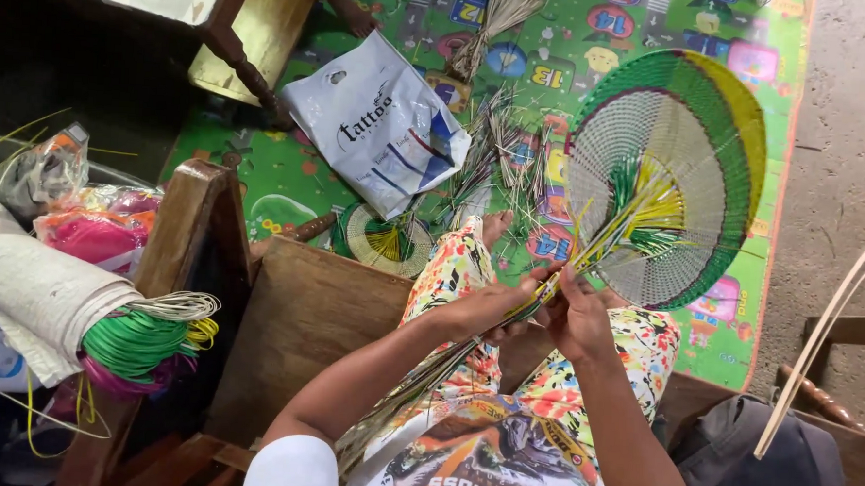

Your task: Weaving colored strands into a circular fan frame and trimming the excess material with a knife.

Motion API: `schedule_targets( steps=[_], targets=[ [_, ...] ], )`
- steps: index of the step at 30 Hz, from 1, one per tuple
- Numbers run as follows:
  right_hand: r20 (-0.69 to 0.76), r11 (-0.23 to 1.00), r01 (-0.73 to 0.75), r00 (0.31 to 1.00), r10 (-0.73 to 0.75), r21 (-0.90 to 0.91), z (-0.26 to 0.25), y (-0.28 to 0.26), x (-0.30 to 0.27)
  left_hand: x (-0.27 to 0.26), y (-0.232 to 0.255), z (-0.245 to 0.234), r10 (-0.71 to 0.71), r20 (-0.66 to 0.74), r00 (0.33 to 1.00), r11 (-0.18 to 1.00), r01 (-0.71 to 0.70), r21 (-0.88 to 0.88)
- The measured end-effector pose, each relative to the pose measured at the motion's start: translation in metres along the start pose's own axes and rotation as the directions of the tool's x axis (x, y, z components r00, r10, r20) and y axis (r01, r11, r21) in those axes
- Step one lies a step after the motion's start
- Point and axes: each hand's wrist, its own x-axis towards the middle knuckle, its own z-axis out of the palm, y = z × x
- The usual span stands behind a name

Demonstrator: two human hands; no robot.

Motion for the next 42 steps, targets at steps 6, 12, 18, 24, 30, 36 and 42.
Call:
schedule_targets(
  steps=[6,12,18,24,30,36,42],
  targets=[
    [0.238,0.99,0.118,0.962,-0.131,0.072,0.0,0.003,0.001,0.0,-0.013,-0.01,0.02,0.199,0.98,0.955,0.04,-0.294],
    [0.347,0.976,0.188,0.913,-0.214,0.105,0.025,0.002,-0.001,0.001,-0.021,-0.022,0.106,0.236,0.966,0.956,-0.034,-0.293],
    [0.408,0.952,0.238,0.902,-0.144,-0.19,0.019,0.001,-0.002,-0.012,0.006,-0.055,-0.06,0.02,0.998,0.997,0.059,0.043],
    [0.057,0.653,0.37,0.892,-0.448,-0.661,-0.097,0.008,-0.078,-0.025,0.0,-0.143,0.401,-0.435,0.806,0.309,0.328,0.893],
    [-0.619,0.711,0.123,0.406,-0.672,-0.692,-0.349,0.077,-0.144,-0.059,0.021,-0.155,0.187,-0.555,0.811,0.075,0.551,0.831],
    [-0.708,0.362,-0.62,0.509,-0.49,-0.696,-0.393,0.146,-0.186,-0.056,0.016,-0.154,0.055,-0.528,0.848,-0.172,0.529,0.831],
    [-0.812,0.225,-0.784,0.528,-0.247,-0.578,-0.328,0.141,-0.186,-0.03,0.049,-0.103,-0.12,-0.594,0.795,-0.111,0.584,0.804]
  ],
)
